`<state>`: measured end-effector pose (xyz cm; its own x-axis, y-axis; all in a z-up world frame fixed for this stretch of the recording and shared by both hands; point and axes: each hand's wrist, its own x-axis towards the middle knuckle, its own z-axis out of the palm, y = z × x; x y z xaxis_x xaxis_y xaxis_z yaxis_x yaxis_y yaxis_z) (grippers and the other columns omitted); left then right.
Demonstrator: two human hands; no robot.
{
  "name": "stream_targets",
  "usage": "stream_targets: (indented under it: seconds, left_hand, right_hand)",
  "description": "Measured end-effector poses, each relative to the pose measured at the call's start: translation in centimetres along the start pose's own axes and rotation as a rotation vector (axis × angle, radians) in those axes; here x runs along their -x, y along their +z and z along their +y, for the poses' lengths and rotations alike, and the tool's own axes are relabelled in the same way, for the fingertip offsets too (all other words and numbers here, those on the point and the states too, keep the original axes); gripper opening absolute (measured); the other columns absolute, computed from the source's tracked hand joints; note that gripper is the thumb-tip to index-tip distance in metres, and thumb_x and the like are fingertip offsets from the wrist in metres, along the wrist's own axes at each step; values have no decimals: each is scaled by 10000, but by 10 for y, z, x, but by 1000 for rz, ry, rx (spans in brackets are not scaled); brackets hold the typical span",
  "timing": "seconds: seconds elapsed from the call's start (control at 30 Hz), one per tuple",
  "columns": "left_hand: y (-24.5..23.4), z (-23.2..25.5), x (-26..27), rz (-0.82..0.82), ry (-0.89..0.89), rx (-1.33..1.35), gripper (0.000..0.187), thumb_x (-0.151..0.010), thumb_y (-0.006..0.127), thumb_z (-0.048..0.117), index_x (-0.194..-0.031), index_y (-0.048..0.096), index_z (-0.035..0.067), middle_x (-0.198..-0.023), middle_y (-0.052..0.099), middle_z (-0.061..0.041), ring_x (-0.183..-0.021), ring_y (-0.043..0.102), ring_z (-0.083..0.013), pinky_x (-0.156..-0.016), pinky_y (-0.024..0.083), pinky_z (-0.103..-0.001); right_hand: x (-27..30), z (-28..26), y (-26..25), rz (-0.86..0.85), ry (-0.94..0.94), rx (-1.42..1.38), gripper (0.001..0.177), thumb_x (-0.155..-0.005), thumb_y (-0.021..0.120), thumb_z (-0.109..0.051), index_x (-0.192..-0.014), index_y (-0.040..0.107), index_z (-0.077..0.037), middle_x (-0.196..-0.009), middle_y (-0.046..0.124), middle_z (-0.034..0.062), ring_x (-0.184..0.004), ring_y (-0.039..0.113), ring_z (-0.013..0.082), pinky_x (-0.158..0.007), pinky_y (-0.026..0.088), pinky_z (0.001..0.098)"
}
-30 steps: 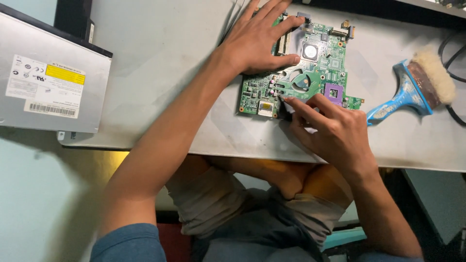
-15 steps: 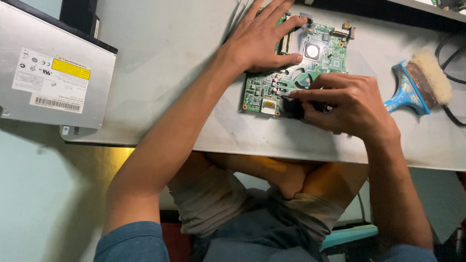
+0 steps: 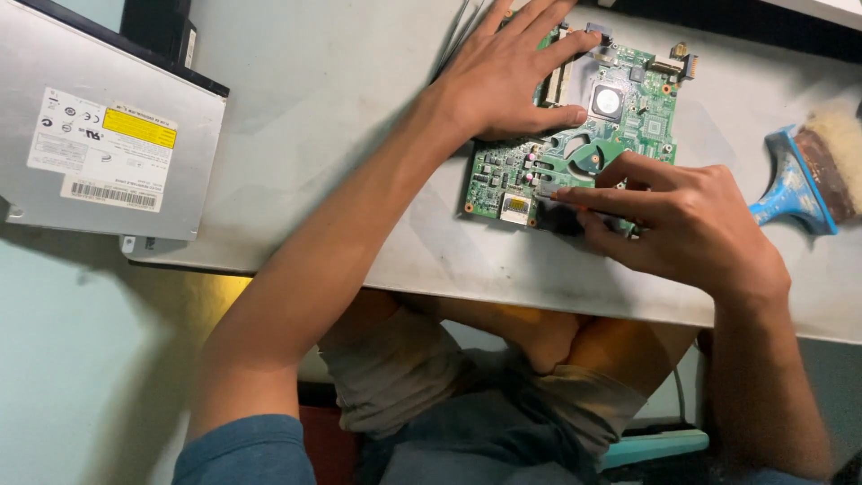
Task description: The person uses a screwdriver to adjust a component on a laptop motherboard, then uses a brush to clean dust from the board's surface. The person works at a desk with various tools and parts visible.
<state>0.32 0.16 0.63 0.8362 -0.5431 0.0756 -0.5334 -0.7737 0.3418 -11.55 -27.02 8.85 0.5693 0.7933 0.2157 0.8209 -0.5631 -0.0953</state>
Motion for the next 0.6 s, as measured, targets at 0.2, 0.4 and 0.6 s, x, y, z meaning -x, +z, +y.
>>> stream_targets:
  seconds: [0.2,0.4,0.6]
  left_hand:
    - [2,-1,0,4,3,-6,898,-1169,701,824,-1849,398,323,-1915,272,-152,-1765,197,-338,-1395,134,-616]
    - [6,-4,-1,38,20,-5,889,-1155,701,820,-1835,429,315,-1897,307,-156,-1753,220,-344,-1383,143,-631]
    - [6,-3,-1,21,10,4,882,-1167,668,821,-1849,409,326,-1931,212,-160,-1779,125,-335,-1409,62,-644]
  right_hand:
    - [-10,-23,-14,-105,43,254,365,-1114,869,-449,-1477,897,-467,-1070,751,-91,-674,712,223,-473,518,438]
    - [-34,-29,-25,-194,63,254,280,-1127,779,-478,-1364,928,-469,-932,738,-79,-599,720,376,-472,525,527]
    - [-34,-19,-17,-181,59,53,245,-1121,810,-369,-1331,936,-365,-941,734,-55,-696,691,353,-561,549,552]
